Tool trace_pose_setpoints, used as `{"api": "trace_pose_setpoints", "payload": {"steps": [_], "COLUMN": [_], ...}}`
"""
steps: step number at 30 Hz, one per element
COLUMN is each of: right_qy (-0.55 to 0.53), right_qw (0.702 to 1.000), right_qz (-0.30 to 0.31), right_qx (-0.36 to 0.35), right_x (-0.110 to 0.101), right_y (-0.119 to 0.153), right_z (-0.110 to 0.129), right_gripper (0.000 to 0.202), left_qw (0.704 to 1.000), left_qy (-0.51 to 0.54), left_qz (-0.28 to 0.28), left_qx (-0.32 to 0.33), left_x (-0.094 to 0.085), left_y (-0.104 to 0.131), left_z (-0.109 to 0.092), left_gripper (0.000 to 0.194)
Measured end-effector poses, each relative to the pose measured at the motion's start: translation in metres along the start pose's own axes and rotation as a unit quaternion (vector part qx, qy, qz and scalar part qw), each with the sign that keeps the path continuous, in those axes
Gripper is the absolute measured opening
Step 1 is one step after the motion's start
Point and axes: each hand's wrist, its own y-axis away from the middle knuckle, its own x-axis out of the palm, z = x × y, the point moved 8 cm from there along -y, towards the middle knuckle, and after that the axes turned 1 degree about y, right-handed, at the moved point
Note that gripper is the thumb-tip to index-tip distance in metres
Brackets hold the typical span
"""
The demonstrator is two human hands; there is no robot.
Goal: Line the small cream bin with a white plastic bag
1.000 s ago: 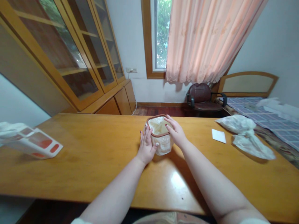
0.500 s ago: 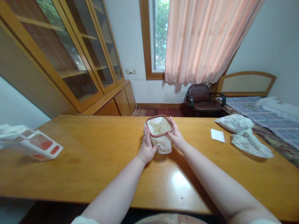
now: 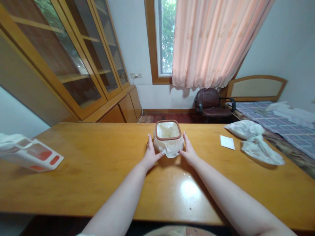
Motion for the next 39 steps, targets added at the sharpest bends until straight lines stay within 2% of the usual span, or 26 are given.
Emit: {"api": "trace_pose_setpoints", "payload": {"steps": [3,6,8,11,14,17,21,24,26,30,35,39], "right_qy": [-0.057,-0.079,-0.076,-0.093,-0.153,-0.204,-0.226,-0.223,-0.215,-0.192,-0.172,-0.192], "right_qw": [0.996,0.994,0.994,0.991,0.98,0.969,0.966,0.97,0.974,0.981,0.985,0.98], "right_qz": [-0.067,-0.05,-0.024,0.014,0.029,0.013,-0.029,-0.024,-0.008,0.002,0.012,0.046], "right_qx": [-0.031,-0.065,-0.078,-0.097,-0.12,-0.137,-0.126,-0.093,-0.064,-0.016,0.017,0.02], "right_x": [-0.029,-0.037,-0.031,-0.013,0.001,0.008,0.017,0.029,0.036,0.041,0.043,0.041], "right_y": [-0.015,-0.041,-0.059,-0.079,-0.086,-0.083,-0.072,-0.064,-0.061,-0.058,-0.056,-0.05], "right_z": [0.009,0.031,0.043,0.051,0.051,0.047,0.032,0.014,0.002,-0.015,-0.018,-0.01], "right_gripper": [0.11,0.117,0.126,0.132,0.132,0.131,0.137,0.136,0.128,0.115,0.102,0.089], "left_qw": [0.995,0.987,0.985,0.983,0.968,0.95,0.943,0.946,0.952,0.963,0.969,0.968], "left_qy": [0.059,0.053,0.05,0.1,0.204,0.288,0.323,0.318,0.302,0.264,0.231,0.231], "left_qz": [-0.044,-0.069,-0.045,0.007,0.06,0.072,0.021,-0.001,0.005,0.052,0.071,0.091], "left_qx": [0.061,0.134,0.157,0.155,0.129,0.1,0.075,0.064,0.048,-0.003,-0.049,-0.044], "left_x": [-0.028,-0.043,-0.038,-0.017,0.005,0.018,0.02,0.022,0.025,0.031,0.031,0.038], "left_y": [-0.011,-0.032,-0.05,-0.07,-0.075,-0.07,-0.065,-0.06,-0.057,-0.053,-0.054,-0.051], "left_z": [-0.02,-0.042,-0.044,-0.031,-0.019,-0.015,-0.015,-0.01,-0.004,0.007,0.008,0.003], "left_gripper": [0.106,0.113,0.124,0.136,0.139,0.137,0.133,0.128,0.117,0.092,0.092,0.087]}}
